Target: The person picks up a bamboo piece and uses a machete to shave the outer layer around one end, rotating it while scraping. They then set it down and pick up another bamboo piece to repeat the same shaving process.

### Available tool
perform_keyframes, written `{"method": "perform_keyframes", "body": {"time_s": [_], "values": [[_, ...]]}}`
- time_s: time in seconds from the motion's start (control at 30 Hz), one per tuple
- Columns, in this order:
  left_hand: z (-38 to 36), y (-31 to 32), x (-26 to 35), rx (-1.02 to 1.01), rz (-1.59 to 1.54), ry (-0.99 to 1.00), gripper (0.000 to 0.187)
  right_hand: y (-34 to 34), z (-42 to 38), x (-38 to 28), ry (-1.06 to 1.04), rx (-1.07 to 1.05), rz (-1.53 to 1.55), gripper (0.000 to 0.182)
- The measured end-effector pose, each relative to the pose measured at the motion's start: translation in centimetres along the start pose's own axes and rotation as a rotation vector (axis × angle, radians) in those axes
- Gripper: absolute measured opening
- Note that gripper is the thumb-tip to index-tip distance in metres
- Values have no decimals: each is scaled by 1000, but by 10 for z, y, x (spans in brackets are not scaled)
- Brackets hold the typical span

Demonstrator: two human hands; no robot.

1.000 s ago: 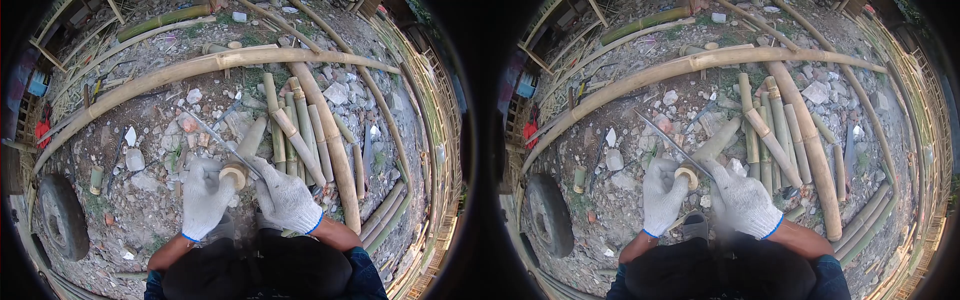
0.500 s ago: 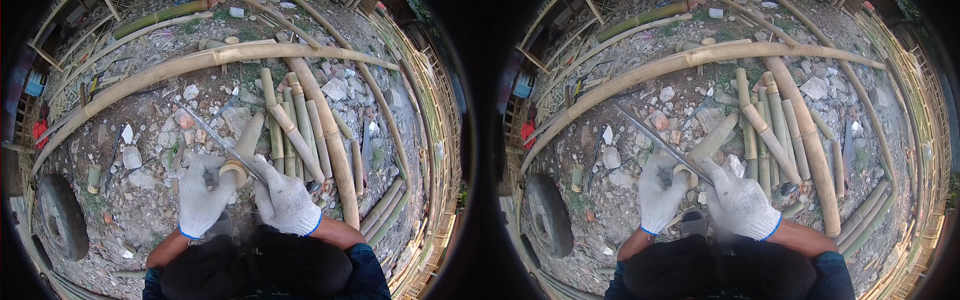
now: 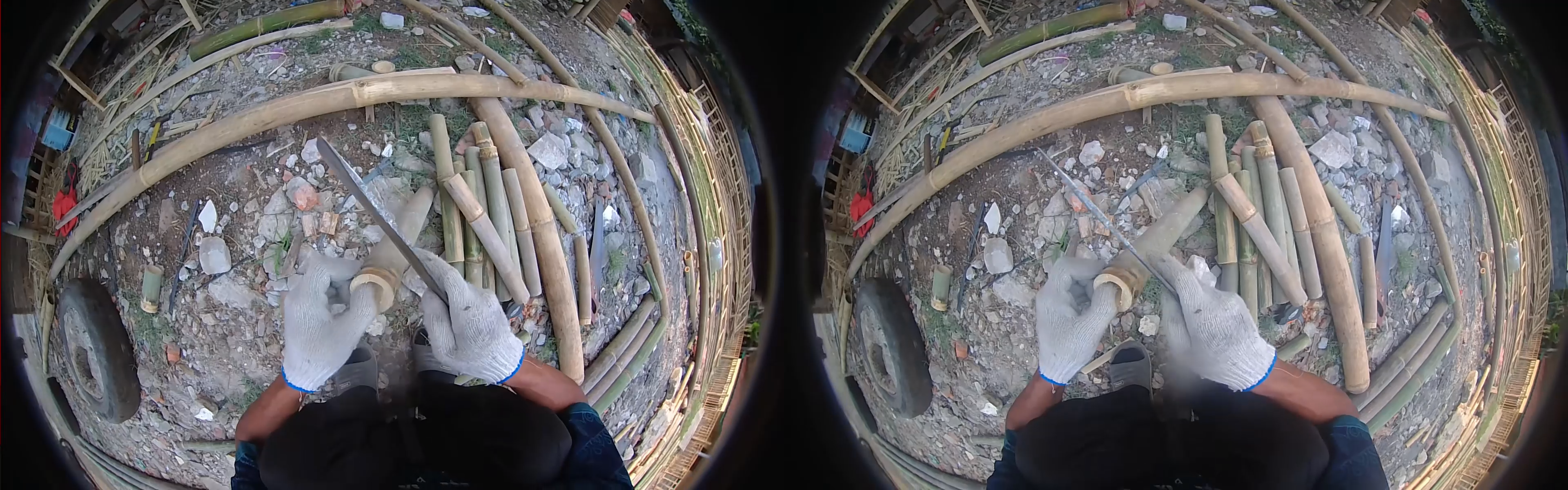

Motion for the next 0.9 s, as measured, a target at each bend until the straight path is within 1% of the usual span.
{"method": "perform_keyframes", "body": {"time_s": [0.03,0.13,0.2,0.27,0.3,0.33,0.4,0.43,0.53,0.57,0.67,0.7,0.8,0.83,0.9], "values": [[1,0,1,-5,10,-6,15,-7,-1,-9,-64,26,-47,55],[2,8,9,-42,92,105,16,-4,3,-17,-138,22,-58,54],[4,8,18,-55,102,130,15,-7,5,-16,-115,23,-95,55],[2,8,17,-49,118,119,18,-3,2,-14,-84,-7,-113,56],[1,7,15,-51,130,100,21,-9,0,-20,-148,70,-90,58],[3,7,15,-46,140,93,24,-10,-1,-22,-170,66,-72,59],[2,8,11,-32,83,94,23,-16,-2,-28,-217,72,-47,59],[3,10,10,-24,49,100,23,-2,1,-16,-124,7,-135,58],[2,6,3,-2,17,93,22,4,5,-6,-34,-84,-58,49],[-1,6,2,3,19,75,21,2,4,-9,-64,-6,-85,48],[0,5,7,-4,38,35,20,-18,-1,-30,-203,80,-70,47],[0,6,7,-7,39,33,19,-16,-2,-29,-215,60,-89,50],[-2,3,0,28,24,6,18,15,7,11,-46,-4,-237,55],[0,-1,-4,52,20,-7,18,16,9,22,1,-10,-137,54],[3,-6,-2,54,70,70,19,10,7,19,-56,51,-63,54]]}}
Point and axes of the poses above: each hand's wrist, its own z-axis towards the middle knuckle, its own y-axis out of the palm, x = y × z, the point moved 7 cm from there along z, towards the middle knuckle, and after that the axes turned 8 degrees about -z, right-handed, at the moved point
